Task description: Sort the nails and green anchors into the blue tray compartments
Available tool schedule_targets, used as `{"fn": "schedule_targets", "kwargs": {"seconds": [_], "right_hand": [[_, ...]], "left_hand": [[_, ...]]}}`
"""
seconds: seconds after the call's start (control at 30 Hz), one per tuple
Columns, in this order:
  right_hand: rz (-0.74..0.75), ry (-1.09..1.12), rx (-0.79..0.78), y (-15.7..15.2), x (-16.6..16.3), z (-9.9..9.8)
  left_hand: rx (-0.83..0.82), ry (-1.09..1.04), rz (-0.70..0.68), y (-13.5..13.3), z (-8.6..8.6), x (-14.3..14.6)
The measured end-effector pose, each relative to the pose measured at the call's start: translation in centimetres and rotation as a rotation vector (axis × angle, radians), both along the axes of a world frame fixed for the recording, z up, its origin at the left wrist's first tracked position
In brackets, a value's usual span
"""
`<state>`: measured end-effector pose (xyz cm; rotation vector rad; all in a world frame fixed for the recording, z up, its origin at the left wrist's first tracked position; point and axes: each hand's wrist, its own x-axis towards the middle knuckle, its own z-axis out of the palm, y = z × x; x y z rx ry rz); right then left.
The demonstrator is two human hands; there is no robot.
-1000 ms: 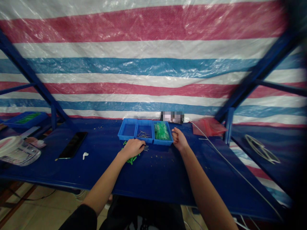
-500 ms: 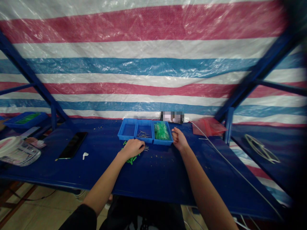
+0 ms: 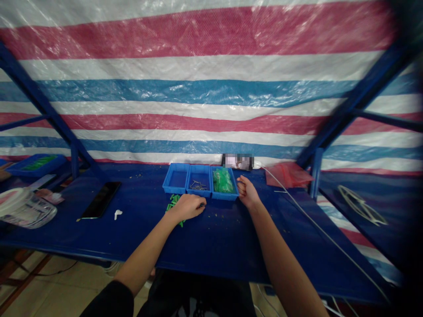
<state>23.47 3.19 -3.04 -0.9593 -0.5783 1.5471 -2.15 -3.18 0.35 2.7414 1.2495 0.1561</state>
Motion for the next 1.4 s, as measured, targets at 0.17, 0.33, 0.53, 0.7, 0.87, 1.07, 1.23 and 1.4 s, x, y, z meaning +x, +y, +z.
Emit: {"fn": "schedule_targets", "kwargs": {"seconds": [0.17,0.33,0.53,0.7,0.87,1.07,1.23,1.4], "right_hand": [[0.001,-0.011,0.002,0.0,0.0,0.1],[-0.004,0.000,-0.004,0.0,0.0,0.1],[0.005,-0.013,0.014,0.0,0.0,0.0],[0.006,-0.011,0.012,-0.1,0.0,0.1],[0.000,-0.013,0.002,0.0,0.0,0.1],[0.002,-0.018,0.014,0.1,0.1,-0.2],[0.005,-0.016,0.022,0.0,0.1,-0.1],[-0.012,0.002,0.002,-0.1,-0.1,0.1]], "left_hand": [[0.031,0.006,-0.029,-0.2,-0.2,0.5],[0.035,0.017,-0.013,-0.3,-0.3,0.7],[0.043,0.025,0.022,-0.5,-0.4,1.0],[0.055,0.039,0.055,-0.5,-0.6,1.1],[0.065,0.048,0.068,-0.5,-0.6,1.1],[0.038,0.058,0.113,-0.5,-0.4,1.0],[0.028,0.059,0.128,-0.5,-0.4,1.0],[0.057,0.059,0.118,-0.4,-0.5,0.9]]}}
